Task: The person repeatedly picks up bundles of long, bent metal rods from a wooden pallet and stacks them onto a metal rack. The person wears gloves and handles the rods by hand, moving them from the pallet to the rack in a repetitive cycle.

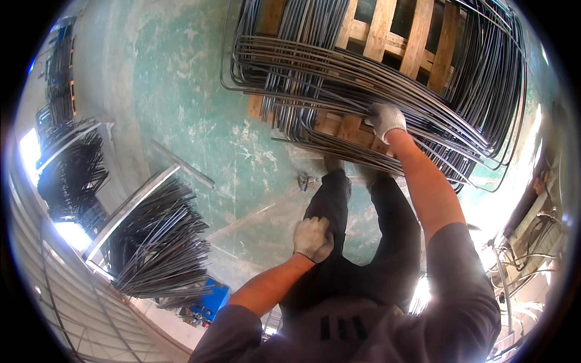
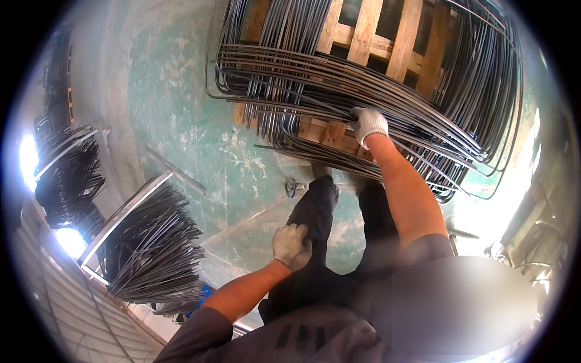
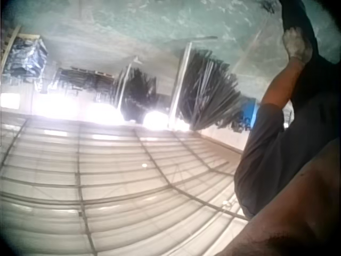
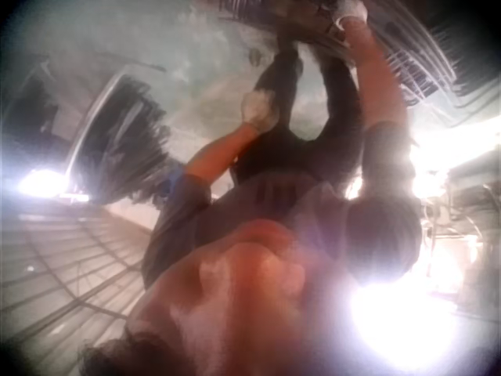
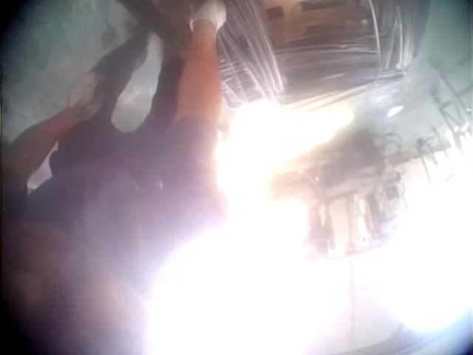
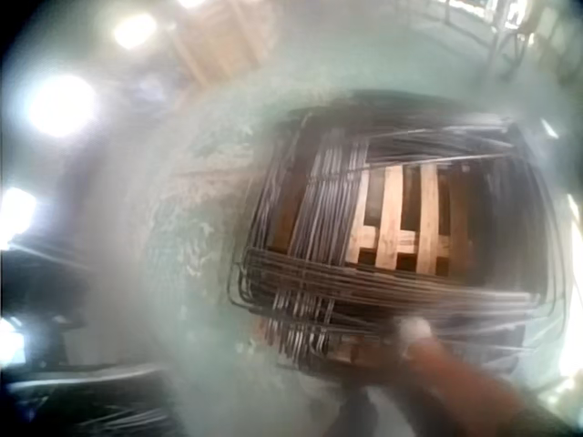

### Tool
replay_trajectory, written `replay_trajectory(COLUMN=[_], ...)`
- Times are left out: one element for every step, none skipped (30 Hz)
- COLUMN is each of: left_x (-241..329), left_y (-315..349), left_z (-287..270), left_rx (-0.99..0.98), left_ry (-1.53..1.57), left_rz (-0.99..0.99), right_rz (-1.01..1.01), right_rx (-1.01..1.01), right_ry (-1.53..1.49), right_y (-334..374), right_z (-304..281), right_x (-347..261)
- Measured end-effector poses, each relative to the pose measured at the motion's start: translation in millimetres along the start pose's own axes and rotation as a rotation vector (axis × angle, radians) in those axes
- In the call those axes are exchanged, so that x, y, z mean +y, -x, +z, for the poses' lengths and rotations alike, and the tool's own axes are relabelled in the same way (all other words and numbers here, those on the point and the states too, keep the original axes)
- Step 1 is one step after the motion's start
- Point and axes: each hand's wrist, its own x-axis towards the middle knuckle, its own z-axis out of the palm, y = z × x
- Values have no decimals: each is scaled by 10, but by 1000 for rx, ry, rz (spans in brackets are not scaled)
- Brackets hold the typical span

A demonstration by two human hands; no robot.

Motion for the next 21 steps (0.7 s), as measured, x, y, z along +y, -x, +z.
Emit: replay_trajectory(left_x=[17, 21, 14, 9, 17, 31, 32, 27, 16, 3, 1, -4, 0, 2, -16, -16, -2, 7, 3, -33, -87], left_y=[-33, -44, -49, -56, -62, -67, -87, -117, -121, -109, -108, -115, -122, -130, -142, -122, -111, -118, -129, -138, -157], left_z=[-25, -21, 1, 1, -9, -28, -43, -45, -30, -29, -26, -30, -23, -5, 5, 36, 36, 20, 21, 85, 187], left_rx=[21, 25, 29, 36, 39, 43, 52, 32, 18, -5, -23, -40, -57, -51, -45, -43, -48, -53, -58, -43, -31], left_ry=[-11, -12, -13, -18, -23, -30, -36, -40, -43, -48, -57, -67, -72, -76, -79, -73, -82, -96, -110, -75, -41], left_rz=[18, 23, 29, 37, 38, 40, 46, 34, 26, 17, 9, 1, -6, 7, 19, 25, 21, 19, 16, -19, -54], right_rz=[-3, -6, -9, -23, -25, -25, -26, -28, -32, -57, -91, -116, -140, -240, -215, -193, -166, -136, -109, -187, -190], right_rx=[11, 24, 38, 14, -3, -17, -27, -54, -75, -81, -49, -6, 36, 236, 259, 271, 284, 327, 358, 560, 718], right_ry=[-35, -70, -105, -87, -48, -10, 31, 23, 19, 31, 33, 29, 29, 14, 36, 64, 86, 121, 122, 207, 290], right_y=[4, 22, 30, 15, 35, 78, 140, 221, 315, 379, 465, 550, 647, 732, 767, 913, 1069, 1173, 1263, 1287, 1276], right_z=[-25, -44, -67, -121, -179, -214, -307, -434, -562, -659, -776, -908, -1053, -1158, -1341, -1715, -2088, -2425, -2795, -3088, -3436], right_x=[-22, -45, -50, -95, -130, -187, -306, -435, -551, -609, -679, -761, -823, -851, -846, -1003, -1118, -1160, -1199, -1099, -1007])
